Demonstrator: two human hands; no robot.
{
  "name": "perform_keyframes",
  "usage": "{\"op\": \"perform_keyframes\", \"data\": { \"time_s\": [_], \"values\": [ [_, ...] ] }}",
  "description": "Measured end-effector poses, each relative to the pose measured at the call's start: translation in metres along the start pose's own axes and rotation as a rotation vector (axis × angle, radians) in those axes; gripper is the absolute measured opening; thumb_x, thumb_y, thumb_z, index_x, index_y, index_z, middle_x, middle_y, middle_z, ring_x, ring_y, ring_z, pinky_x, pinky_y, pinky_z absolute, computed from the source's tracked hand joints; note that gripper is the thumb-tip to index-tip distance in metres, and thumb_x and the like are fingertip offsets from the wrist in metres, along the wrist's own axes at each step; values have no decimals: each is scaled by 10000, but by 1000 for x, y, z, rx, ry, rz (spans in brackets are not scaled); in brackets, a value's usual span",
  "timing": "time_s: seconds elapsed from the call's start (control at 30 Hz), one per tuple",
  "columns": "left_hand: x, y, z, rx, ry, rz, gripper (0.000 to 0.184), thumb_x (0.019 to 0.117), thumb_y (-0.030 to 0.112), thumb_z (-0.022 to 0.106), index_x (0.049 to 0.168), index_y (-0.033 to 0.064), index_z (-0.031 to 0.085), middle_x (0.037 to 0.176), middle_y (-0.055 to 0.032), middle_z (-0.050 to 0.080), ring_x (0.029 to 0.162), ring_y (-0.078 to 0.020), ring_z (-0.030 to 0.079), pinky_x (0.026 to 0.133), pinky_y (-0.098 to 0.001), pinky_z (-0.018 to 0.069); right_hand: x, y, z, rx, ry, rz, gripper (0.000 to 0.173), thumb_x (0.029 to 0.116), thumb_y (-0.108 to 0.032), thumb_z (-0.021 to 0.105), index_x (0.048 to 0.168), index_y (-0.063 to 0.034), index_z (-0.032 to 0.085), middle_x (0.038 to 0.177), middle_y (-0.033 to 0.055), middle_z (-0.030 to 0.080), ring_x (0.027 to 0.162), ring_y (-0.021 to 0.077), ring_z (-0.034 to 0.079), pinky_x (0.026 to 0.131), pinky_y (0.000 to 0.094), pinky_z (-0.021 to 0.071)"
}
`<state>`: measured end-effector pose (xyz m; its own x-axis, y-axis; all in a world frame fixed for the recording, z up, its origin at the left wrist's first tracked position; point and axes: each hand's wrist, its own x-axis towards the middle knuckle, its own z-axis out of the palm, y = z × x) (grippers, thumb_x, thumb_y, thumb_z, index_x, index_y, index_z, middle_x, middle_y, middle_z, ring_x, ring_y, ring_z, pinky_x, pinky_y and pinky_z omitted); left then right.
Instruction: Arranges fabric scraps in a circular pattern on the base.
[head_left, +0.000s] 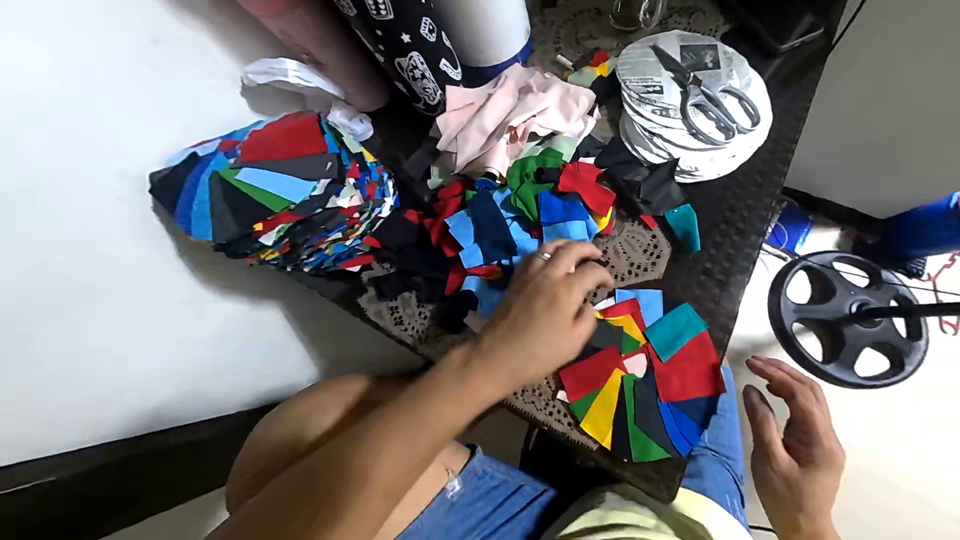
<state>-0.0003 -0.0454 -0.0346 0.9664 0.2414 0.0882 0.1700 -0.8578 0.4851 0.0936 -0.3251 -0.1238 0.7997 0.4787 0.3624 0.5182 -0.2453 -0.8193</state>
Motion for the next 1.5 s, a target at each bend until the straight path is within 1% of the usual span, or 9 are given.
{"op": "perform_keyframes", "data": {
  "time_s": [0.23,0.6,0.8,0.93,1.03,1.1,1.2,1.33,1.5],
  "values": [
    [1,6,1,93,-153,-107,196,889,203,777,1048,95,735,1217,-122,640,1217,-358,558,971,-563,463,24,-43,32,-343,-131,-343,251,1016,-193,525,1070,-198,769,1003,73,723,1029,288,629,862,453,446],
    [14,9,22,233,-38,-65,138,918,153,705,880,23,736,1027,-161,686,1062,-369,643,853,-531,524,26,-50,58,-481,-257,-442,309,990,-118,494,1074,-195,781,1165,9,747,1041,266,644,827,416,444],
    [17,-3,12,284,37,-98,130,942,32,635,1046,6,708,1055,-188,670,1035,-401,647,845,-551,527,28,-49,58,-487,-283,-449,315,965,-97,492,1055,-190,779,1161,5,746,1042,271,648,829,425,451],
    [13,-1,7,64,-19,-52,245,943,-26,549,1037,66,756,1018,-100,708,959,-273,683,808,-470,563,32,-51,49,-376,-255,-395,301,1015,-139,485,1108,-184,768,1176,54,742,1064,296,660,842,464,473],
    [10,-5,9,79,37,-20,276,973,18,519,1127,52,745,1169,-120,717,1099,-295,679,915,-486,553,36,-43,22,-267,-177,-291,284,1039,-171,487,1148,-148,748,1156,124,727,1079,311,649,865,477,480],
    [5,-3,22,106,110,134,319,1004,166,509,1199,46,731,1291,-132,684,1249,-317,623,1032,-505,508,34,-30,2,-161,-146,-164,284,1035,-167,498,1165,-70,731,1152,147,703,1102,219,634,927,367,499],
    [-13,21,54,85,7,310,541,1058,445,430,1432,92,598,1555,-148,494,1499,-361,371,1200,-626,268,20,-9,-16,127,-111,116,290,1024,-148,497,1190,20,665,1150,33,683,1043,16,626,883,186,526],
    [-34,33,85,138,-142,372,778,1006,627,418,1581,102,402,1636,-160,374,1526,-384,312,1208,-630,217,4,-6,-16,364,-95,443,235,1024,-171,493,1177,-60,631,1054,-71,701,928,27,672,773,196,569],
    [-28,28,69,-14,-91,354,697,1060,561,326,1570,95,418,1630,-140,392,1525,-351,327,1213,-602,240,1,-10,-6,347,-80,416,236,1002,-168,524,1190,-53,607,1077,-75,681,956,7,658,793,181,558]
  ]
}}
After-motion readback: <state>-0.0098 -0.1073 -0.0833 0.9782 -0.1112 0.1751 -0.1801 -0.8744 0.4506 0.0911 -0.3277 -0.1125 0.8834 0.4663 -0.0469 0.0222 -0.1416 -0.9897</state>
